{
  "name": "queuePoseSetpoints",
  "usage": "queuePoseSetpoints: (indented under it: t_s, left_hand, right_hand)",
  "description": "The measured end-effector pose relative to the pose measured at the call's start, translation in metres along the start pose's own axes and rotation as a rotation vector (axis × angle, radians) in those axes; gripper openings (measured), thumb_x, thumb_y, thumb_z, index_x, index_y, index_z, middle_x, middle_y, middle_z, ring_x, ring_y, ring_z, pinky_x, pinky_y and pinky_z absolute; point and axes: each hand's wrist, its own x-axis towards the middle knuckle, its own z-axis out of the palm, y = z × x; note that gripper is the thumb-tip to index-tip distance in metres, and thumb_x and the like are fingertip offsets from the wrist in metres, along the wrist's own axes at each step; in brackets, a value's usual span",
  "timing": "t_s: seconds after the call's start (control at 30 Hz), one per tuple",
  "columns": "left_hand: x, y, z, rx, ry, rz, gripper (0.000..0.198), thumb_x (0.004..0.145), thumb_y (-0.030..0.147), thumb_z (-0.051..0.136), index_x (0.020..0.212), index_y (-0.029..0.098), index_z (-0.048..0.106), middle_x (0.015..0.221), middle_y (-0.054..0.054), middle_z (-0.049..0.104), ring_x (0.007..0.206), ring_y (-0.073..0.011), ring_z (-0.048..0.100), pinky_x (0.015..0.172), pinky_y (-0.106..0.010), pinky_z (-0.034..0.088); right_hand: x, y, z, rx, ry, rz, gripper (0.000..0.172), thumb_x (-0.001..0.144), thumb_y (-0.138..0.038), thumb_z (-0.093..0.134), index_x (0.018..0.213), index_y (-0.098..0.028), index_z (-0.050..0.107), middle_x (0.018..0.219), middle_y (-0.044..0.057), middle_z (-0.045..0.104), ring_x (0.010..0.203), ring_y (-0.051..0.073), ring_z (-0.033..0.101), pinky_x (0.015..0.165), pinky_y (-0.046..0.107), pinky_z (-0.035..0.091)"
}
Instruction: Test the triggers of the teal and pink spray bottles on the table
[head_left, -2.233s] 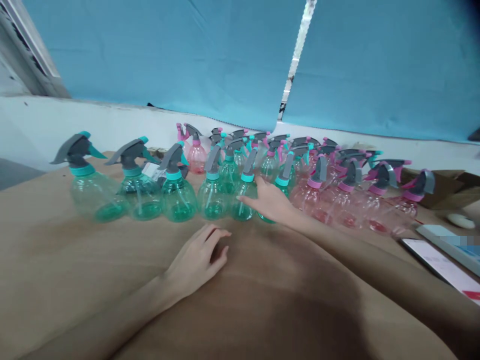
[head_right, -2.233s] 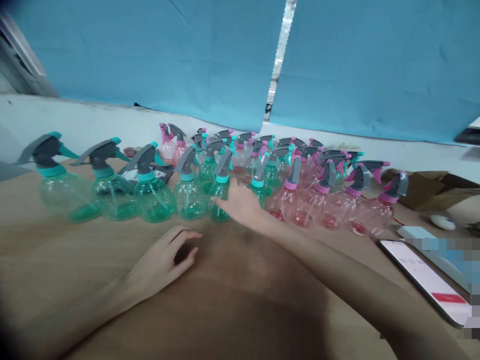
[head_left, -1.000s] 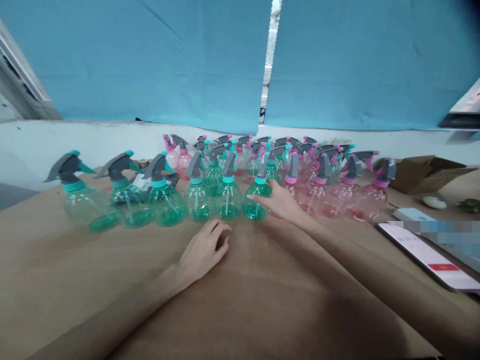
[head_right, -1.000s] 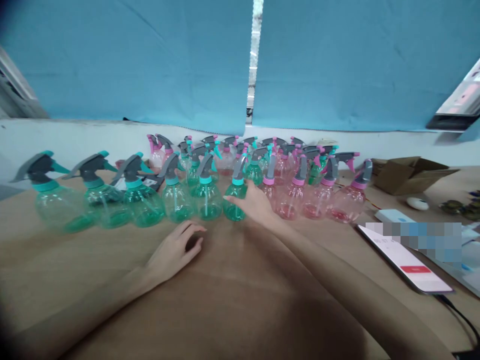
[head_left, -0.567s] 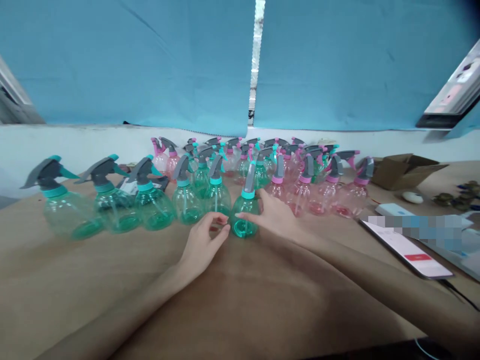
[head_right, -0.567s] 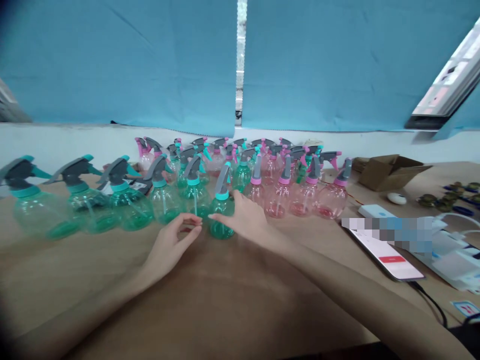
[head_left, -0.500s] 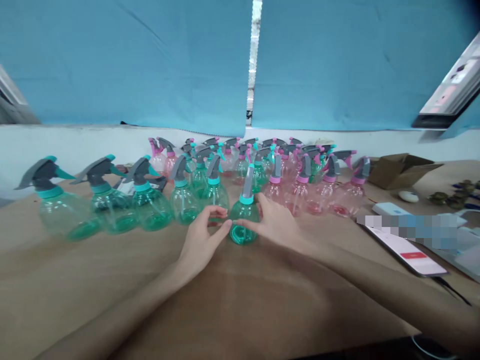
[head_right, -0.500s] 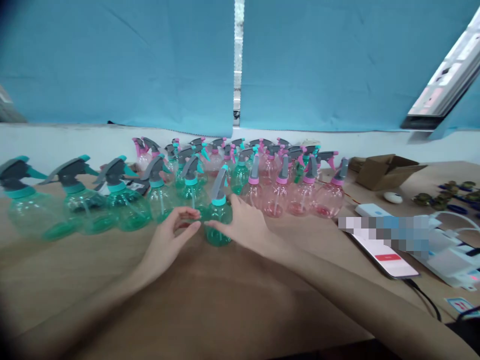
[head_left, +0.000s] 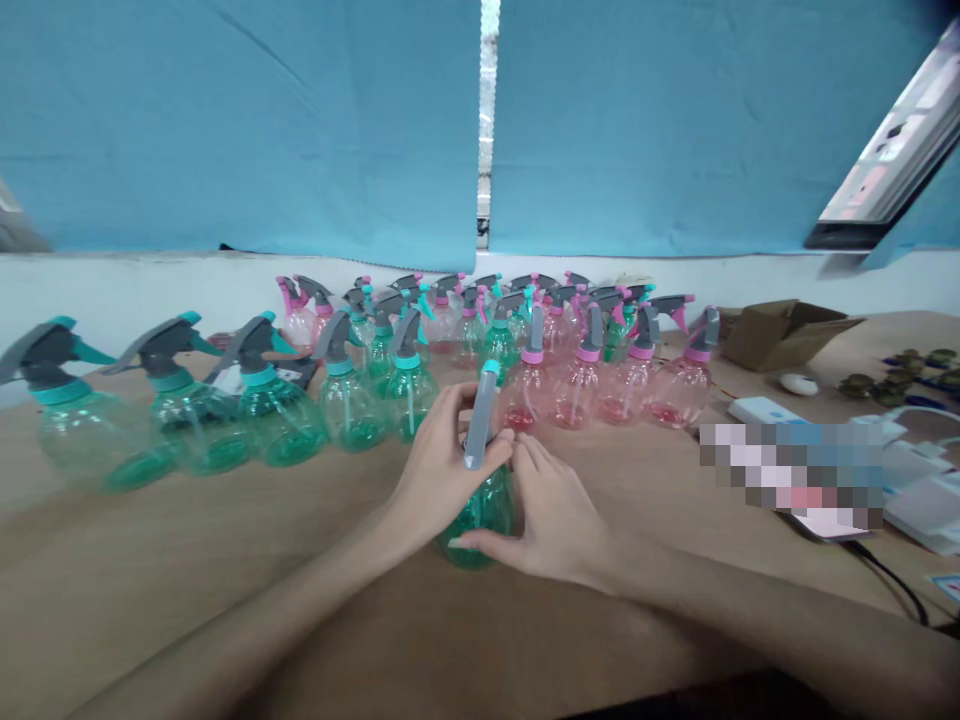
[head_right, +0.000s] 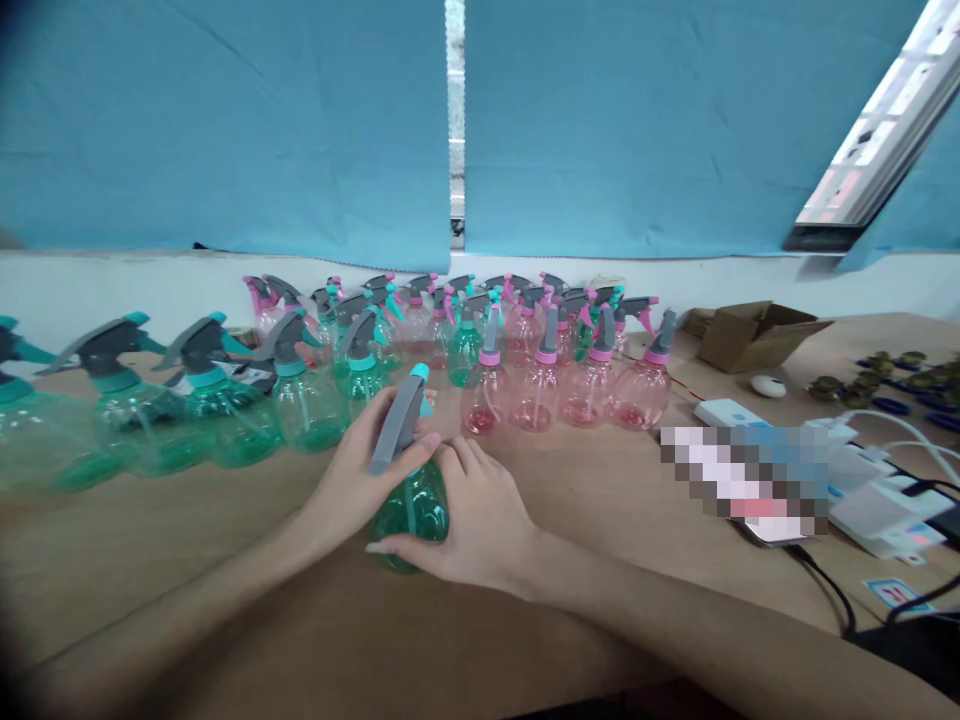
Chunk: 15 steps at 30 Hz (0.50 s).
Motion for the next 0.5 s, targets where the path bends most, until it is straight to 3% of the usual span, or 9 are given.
queuePoseSetpoints:
  t_s: [0.13, 0.3, 0.5]
  left_hand:
    - [-0.001, -0.01, 0.001, -0.086, 0.013, -0.02, 0.032, 0.08, 0.018, 0.053, 0.111, 0.022, 0.047, 0.102, -0.004, 0.06, 0.094, -0.0204, 0.062, 0.087, -0.041, 0.049]
    - [0.003, -0.015, 0.0, -0.106, -0.065, 0.01, 0.034, 0.077, 0.015, 0.051, 0.111, 0.023, 0.05, 0.098, -0.003, 0.061, 0.091, -0.0196, 0.062, 0.085, -0.039, 0.05]
    - [0.012, -0.013, -0.003, -0.008, -0.098, 0.031, 0.031, 0.077, 0.017, 0.046, 0.106, 0.025, 0.052, 0.089, -0.001, 0.063, 0.078, -0.0169, 0.062, 0.073, -0.033, 0.054]
  right_hand:
    - [-0.008, 0.007, 0.006, 0.054, -0.102, 0.024, 0.085, 0.063, -0.071, 0.059, 0.125, -0.015, 0.041, 0.113, 0.015, 0.058, 0.101, 0.032, 0.055, 0.084, 0.049, 0.046]
    - [-0.015, 0.028, 0.006, 0.091, -0.189, -0.047, 0.093, 0.064, -0.069, 0.061, 0.136, -0.018, 0.032, 0.124, 0.016, 0.054, 0.109, 0.033, 0.053, 0.09, 0.05, 0.042]
    - [-0.01, 0.07, 0.004, 0.088, -0.3, -0.039, 0.073, 0.075, -0.064, 0.056, 0.13, -0.018, 0.044, 0.128, 0.014, 0.053, 0.119, 0.028, 0.049, 0.098, 0.046, 0.039]
